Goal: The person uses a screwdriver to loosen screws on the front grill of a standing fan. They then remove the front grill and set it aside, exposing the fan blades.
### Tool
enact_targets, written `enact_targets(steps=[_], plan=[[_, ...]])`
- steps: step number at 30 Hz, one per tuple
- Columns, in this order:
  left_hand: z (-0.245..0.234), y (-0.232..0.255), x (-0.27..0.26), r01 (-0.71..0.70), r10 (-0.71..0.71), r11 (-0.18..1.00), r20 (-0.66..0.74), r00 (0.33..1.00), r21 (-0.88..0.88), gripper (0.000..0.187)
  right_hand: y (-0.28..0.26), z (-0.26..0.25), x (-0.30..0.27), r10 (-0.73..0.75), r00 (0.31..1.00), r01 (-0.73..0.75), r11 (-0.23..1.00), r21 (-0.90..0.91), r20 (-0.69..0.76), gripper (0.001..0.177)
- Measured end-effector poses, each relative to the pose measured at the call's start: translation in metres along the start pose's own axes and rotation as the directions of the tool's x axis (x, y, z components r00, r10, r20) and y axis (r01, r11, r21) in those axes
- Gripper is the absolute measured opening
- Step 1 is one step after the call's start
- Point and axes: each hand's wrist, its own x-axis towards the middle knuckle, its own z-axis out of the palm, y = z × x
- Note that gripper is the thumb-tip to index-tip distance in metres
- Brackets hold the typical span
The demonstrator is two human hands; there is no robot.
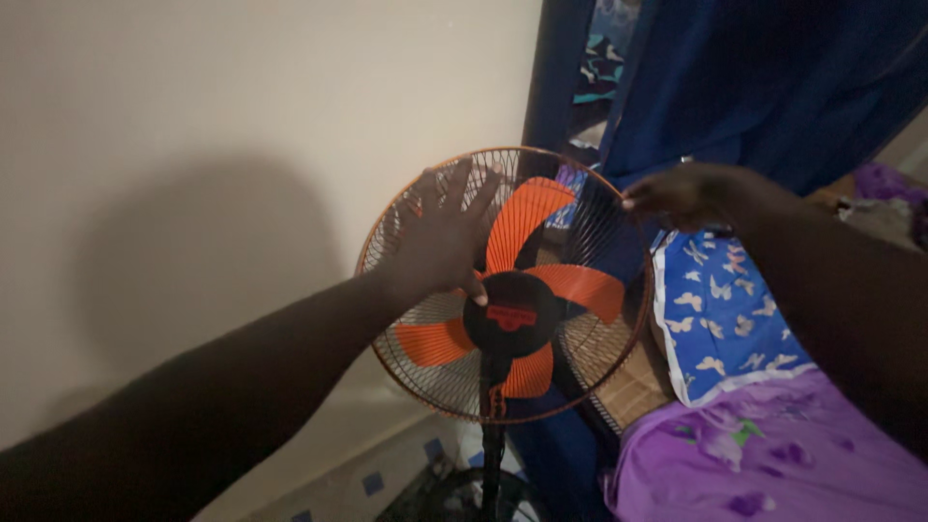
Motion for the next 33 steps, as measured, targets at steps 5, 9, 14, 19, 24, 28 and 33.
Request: enact_targets(steps=[5,9,14,19,24,28,33], plan=[[0.002,0.003,0.000,0.039,-0.040,0.998,-0.018,0.999,-0.050,0.153,0.020,0.014,0.000,-0.220,0.949,0.193,0.972,-0.137,-0.226,0.040],[0.000,0.002,-0.002,0.043,-0.044,0.995,-0.011,0.999,-0.088,0.155,0.018,0.045,-0.016,-0.366,0.798,0.216,0.915,-0.340,-0.478,0.032],[0.001,0.003,-0.001,0.052,-0.052,0.993,-0.001,0.999,-0.110,0.157,-0.006,0.047,-0.044,-0.395,0.794,0.049,0.799,-0.600,-0.461,0.031],[0.004,0.002,0.001,0.079,-0.079,0.993,0.007,0.997,-0.086,0.155,-0.025,0.030,-0.068,-0.163,0.917,0.006,0.918,-0.395,-0.364,0.037],[0.005,0.000,0.004,0.077,-0.081,0.990,-0.036,0.996,-0.117,0.160,0.017,0.022,-0.091,0.100,0.907,-0.098,0.995,0.025,-0.409,0.047],[0.002,0.004,0.000,0.020,-0.022,0.998,0.028,0.999,0.062,0.135,0.080,0.052,-0.071,0.154,0.965,-0.047,0.898,0.437,-0.212,0.050],[-0.001,0.003,0.001,0.101,-0.100,0.994,0.022,0.995,-0.033,0.155,0.107,0.098,-0.074,0.029,0.968,0.119,0.819,0.561,-0.249,0.052]])
